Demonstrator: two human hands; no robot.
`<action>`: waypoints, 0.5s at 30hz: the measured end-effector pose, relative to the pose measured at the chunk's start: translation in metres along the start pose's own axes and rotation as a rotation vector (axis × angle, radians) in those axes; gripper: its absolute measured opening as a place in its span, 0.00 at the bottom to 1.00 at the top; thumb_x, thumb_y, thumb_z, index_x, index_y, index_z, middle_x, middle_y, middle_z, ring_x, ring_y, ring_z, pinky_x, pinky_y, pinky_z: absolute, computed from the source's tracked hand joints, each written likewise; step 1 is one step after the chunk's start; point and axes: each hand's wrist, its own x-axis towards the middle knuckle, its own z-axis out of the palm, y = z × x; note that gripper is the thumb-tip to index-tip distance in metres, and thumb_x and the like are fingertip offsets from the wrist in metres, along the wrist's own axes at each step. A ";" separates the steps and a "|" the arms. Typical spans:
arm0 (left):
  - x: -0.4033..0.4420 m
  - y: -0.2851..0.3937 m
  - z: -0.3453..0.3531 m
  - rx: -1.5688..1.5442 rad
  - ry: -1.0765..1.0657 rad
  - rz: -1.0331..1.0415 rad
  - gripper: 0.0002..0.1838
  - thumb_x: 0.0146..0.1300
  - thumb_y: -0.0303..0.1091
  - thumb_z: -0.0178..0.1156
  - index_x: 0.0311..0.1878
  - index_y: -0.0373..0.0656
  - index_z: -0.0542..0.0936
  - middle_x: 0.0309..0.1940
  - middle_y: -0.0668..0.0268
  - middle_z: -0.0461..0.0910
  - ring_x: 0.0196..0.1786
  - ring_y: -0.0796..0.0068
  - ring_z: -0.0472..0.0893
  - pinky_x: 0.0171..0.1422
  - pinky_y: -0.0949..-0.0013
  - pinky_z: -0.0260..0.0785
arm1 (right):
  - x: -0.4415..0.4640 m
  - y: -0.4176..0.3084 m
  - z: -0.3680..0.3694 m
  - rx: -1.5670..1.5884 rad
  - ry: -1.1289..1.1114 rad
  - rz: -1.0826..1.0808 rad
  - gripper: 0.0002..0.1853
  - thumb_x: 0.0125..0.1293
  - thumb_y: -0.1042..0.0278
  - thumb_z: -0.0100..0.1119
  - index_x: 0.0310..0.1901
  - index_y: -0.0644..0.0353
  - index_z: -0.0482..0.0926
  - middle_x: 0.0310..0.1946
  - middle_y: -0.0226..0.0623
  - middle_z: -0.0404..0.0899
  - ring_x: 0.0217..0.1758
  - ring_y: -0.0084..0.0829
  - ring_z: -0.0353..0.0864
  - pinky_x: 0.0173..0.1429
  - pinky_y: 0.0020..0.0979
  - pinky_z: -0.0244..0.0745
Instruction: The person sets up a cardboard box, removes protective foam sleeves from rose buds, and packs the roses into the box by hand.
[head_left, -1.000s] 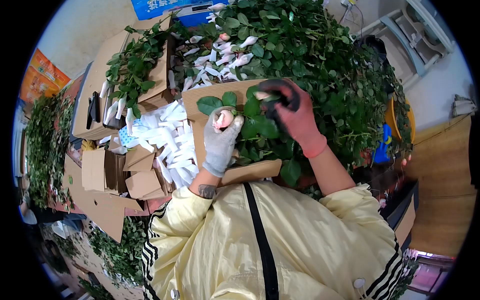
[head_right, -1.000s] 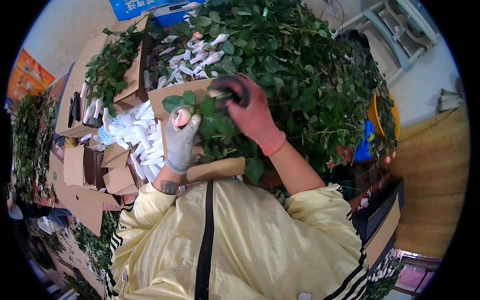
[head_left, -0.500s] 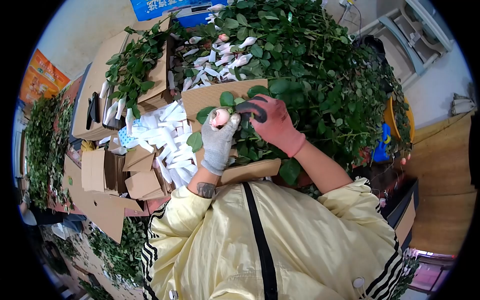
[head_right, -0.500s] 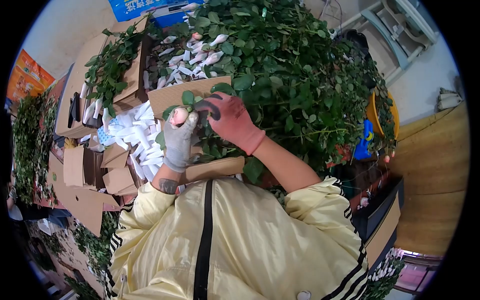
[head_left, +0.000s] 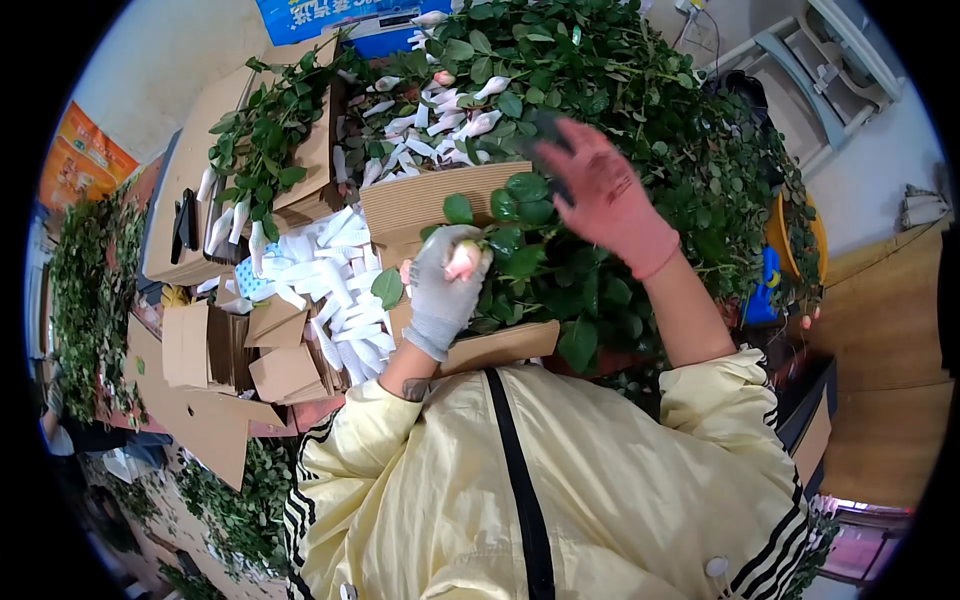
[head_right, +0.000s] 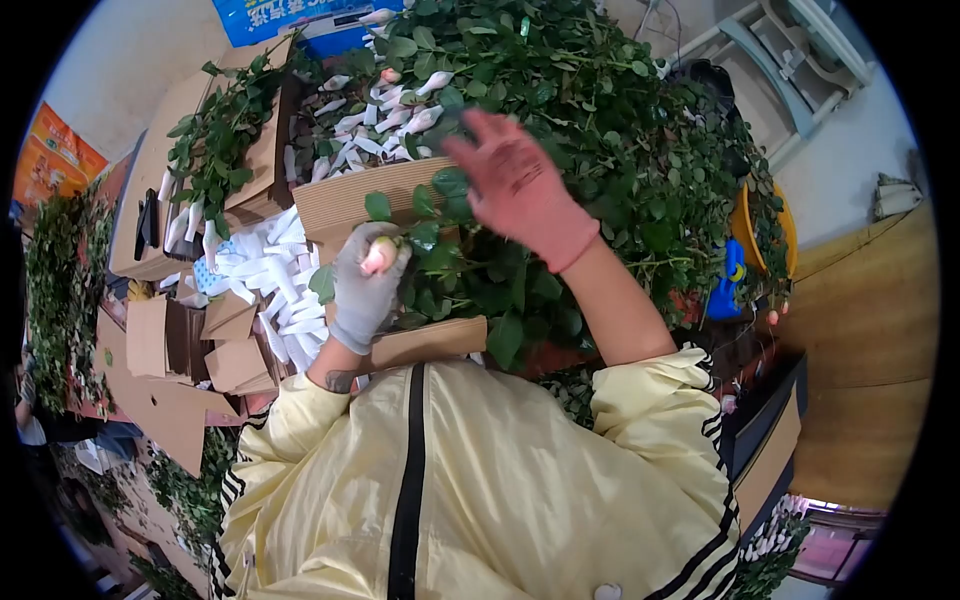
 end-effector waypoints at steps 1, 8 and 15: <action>-0.002 0.005 -0.001 0.161 -0.075 0.139 0.12 0.51 0.24 0.62 0.41 0.40 0.77 0.35 0.59 0.78 0.36 0.62 0.78 0.42 0.69 0.70 | 0.001 -0.004 0.005 0.021 -0.008 -0.195 0.26 0.53 0.70 0.56 0.58 0.51 0.70 0.61 0.48 0.66 0.60 0.42 0.69 0.65 0.37 0.64; -0.005 0.010 0.000 0.276 -0.283 0.445 0.17 0.43 0.24 0.61 0.41 0.47 0.78 0.37 0.62 0.78 0.41 0.58 0.77 0.48 0.60 0.68 | 0.039 -0.013 0.012 0.748 -0.699 -0.434 0.34 0.48 0.74 0.55 0.62 0.51 0.68 0.58 0.39 0.71 0.56 0.34 0.73 0.62 0.32 0.65; -0.003 0.011 -0.002 0.268 -0.238 0.488 0.16 0.42 0.24 0.62 0.39 0.43 0.79 0.36 0.59 0.79 0.40 0.55 0.78 0.46 0.60 0.70 | 0.053 0.001 0.022 0.850 -0.982 -0.200 0.25 0.49 0.67 0.59 0.53 0.51 0.77 0.48 0.32 0.77 0.43 0.28 0.74 0.52 0.27 0.68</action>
